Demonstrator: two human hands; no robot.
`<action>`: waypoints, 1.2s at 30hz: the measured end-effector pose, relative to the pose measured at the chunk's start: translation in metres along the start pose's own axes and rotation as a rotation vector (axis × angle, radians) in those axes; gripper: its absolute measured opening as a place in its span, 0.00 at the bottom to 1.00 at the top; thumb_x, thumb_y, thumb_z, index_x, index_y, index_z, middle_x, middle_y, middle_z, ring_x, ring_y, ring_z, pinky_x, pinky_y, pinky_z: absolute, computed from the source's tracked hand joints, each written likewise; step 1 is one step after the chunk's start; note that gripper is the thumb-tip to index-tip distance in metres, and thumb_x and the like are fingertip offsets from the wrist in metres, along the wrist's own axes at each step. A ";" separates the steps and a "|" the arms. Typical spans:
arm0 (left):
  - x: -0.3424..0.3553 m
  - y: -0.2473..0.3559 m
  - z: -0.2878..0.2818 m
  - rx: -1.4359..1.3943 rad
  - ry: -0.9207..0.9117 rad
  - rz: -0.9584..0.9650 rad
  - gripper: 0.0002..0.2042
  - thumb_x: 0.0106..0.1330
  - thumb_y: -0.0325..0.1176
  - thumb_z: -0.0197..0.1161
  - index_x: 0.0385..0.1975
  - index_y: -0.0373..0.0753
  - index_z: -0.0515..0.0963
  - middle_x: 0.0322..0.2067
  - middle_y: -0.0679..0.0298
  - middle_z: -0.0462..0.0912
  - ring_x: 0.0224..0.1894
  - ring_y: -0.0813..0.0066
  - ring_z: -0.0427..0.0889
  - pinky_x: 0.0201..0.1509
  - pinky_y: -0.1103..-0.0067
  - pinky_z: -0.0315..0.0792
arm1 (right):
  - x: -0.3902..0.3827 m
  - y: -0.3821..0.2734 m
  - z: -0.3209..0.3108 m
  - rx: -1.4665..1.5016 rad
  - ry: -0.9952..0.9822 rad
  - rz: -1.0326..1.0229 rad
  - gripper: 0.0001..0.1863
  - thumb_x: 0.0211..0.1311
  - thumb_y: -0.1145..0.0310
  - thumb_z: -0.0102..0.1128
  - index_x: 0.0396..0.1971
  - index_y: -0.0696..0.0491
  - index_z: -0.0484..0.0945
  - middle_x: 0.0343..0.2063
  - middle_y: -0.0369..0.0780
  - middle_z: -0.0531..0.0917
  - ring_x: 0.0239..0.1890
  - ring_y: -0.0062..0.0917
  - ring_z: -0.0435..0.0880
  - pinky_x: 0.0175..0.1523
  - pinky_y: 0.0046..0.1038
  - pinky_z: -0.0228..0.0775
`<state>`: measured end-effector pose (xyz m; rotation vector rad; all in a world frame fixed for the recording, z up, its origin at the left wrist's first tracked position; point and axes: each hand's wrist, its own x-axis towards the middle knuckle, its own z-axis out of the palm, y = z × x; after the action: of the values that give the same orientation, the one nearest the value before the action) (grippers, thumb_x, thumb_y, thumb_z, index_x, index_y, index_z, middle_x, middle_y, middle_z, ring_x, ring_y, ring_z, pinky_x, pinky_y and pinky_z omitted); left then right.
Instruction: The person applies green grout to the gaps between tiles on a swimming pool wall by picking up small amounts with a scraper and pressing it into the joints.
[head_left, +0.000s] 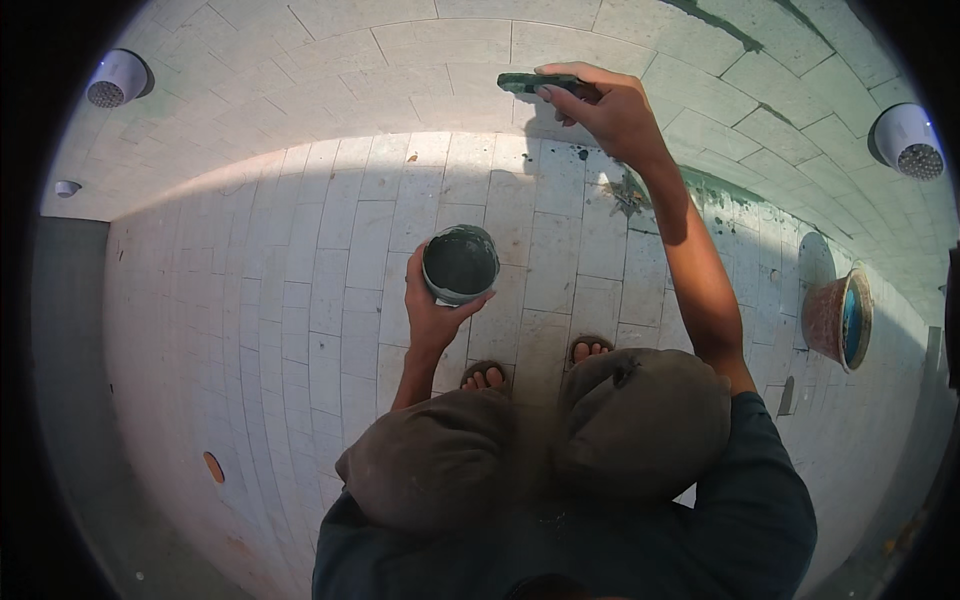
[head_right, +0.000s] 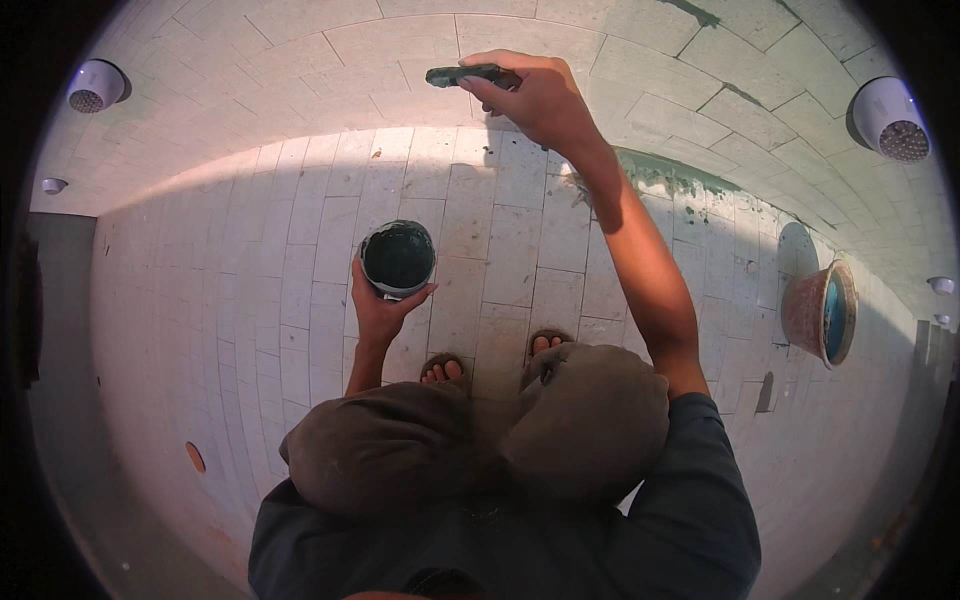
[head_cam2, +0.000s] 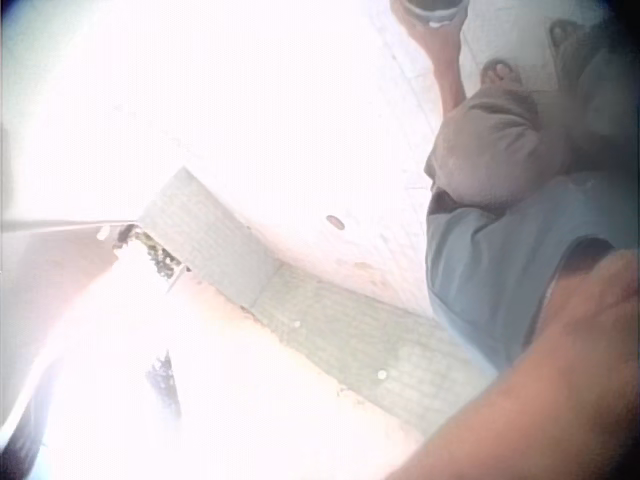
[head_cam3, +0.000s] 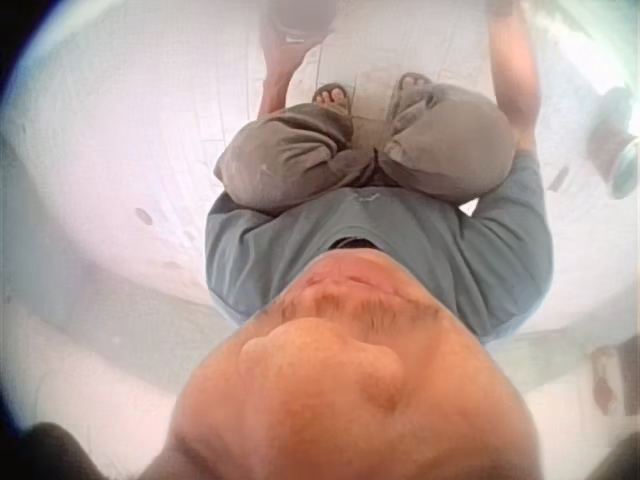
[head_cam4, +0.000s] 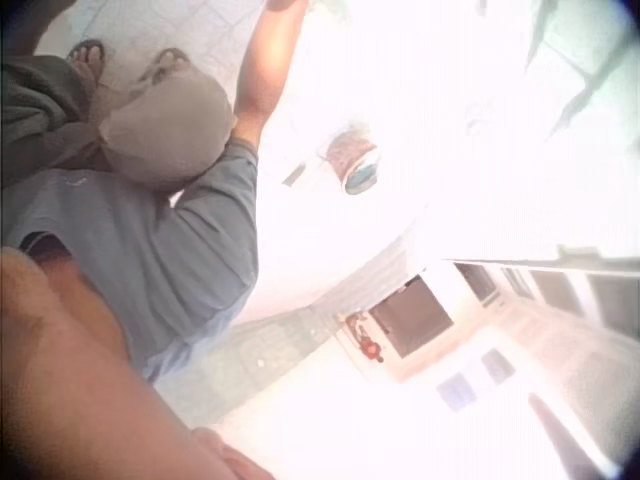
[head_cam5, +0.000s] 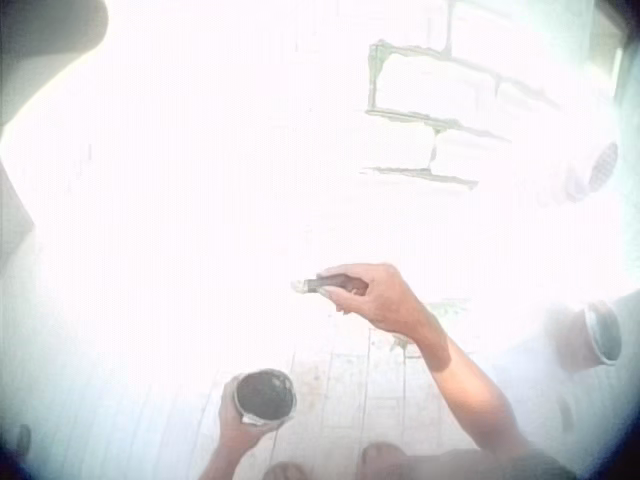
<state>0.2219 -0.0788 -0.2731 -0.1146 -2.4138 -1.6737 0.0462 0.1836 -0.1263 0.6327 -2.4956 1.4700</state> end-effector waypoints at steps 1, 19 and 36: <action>0.003 0.004 0.003 0.059 0.025 0.049 0.50 0.38 0.33 0.85 0.64 0.35 0.61 0.58 0.53 0.72 0.60 0.60 0.73 0.61 0.69 0.71 | -0.014 -0.014 -0.005 -0.030 -0.145 0.064 0.17 0.64 0.68 0.65 0.52 0.54 0.81 0.24 0.34 0.84 0.25 0.12 0.80 0.31 0.17 0.74; -0.001 -0.008 0.016 0.189 -0.036 0.411 0.49 0.42 0.33 0.83 0.66 0.38 0.60 0.63 0.50 0.67 0.66 0.51 0.67 0.67 0.63 0.65 | -0.104 -0.038 0.078 -0.429 -0.877 -0.088 0.12 0.57 0.64 0.65 0.39 0.54 0.83 0.28 0.44 0.85 0.32 0.39 0.85 0.39 0.39 0.76; -0.011 -0.010 0.013 0.075 0.004 0.010 0.49 0.41 0.35 0.84 0.65 0.36 0.60 0.59 0.53 0.70 0.60 0.58 0.72 0.63 0.67 0.68 | -0.104 0.006 0.043 0.802 -0.553 0.725 0.18 0.69 0.63 0.57 0.52 0.57 0.80 0.30 0.36 0.84 0.22 0.12 0.73 0.26 0.15 0.62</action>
<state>0.2289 -0.0696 -0.2884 -0.1116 -2.4654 -1.5755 0.1391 0.1766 -0.1896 0.2180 -2.5688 2.9936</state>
